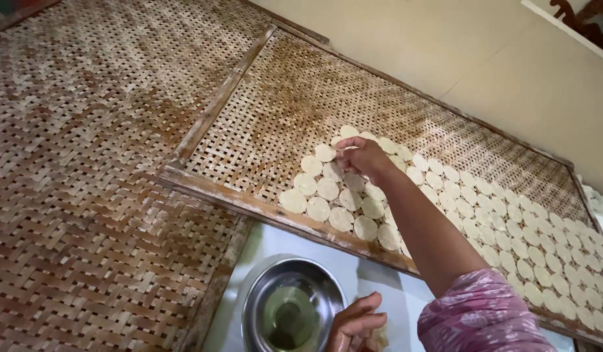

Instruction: Rolling out dough and placing small round pieces onto a woven drying mat.

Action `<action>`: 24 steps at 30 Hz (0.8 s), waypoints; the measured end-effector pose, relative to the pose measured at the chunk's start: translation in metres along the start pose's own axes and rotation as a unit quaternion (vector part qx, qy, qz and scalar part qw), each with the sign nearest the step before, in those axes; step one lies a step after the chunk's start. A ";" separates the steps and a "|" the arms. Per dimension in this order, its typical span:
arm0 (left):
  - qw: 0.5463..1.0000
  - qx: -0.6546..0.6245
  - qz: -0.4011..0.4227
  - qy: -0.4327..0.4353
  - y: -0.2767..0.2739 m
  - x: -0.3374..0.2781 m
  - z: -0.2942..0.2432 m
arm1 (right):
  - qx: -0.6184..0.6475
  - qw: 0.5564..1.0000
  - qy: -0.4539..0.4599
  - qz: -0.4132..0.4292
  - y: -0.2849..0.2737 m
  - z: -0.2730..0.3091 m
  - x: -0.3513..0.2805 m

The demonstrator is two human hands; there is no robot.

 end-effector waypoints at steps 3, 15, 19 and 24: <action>1.000 -0.009 -0.004 0.003 -0.003 -0.002 0.012 | -0.052 0.998 0.010 -0.019 0.001 0.005 -0.006; 1.000 0.020 -0.020 -0.010 0.004 -0.003 -0.003 | -0.655 0.717 -0.209 -0.114 0.028 0.038 -0.025; 1.000 -0.012 -0.029 -0.003 0.003 -0.003 -0.002 | -0.760 0.578 -0.270 -0.122 0.034 0.030 -0.020; 0.999 -0.042 -0.021 0.013 0.000 -0.004 -0.004 | -0.673 0.708 -0.182 -0.117 0.004 0.051 -0.066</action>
Point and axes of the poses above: each hand's wrist, its own x-axis towards the middle knuckle, its own y-axis out of the palm, z = x × y, the point moved 6 cm from there along x, towards the middle knuckle, and after that the axes turned 9 degrees about -x, right-handed, at the moved point
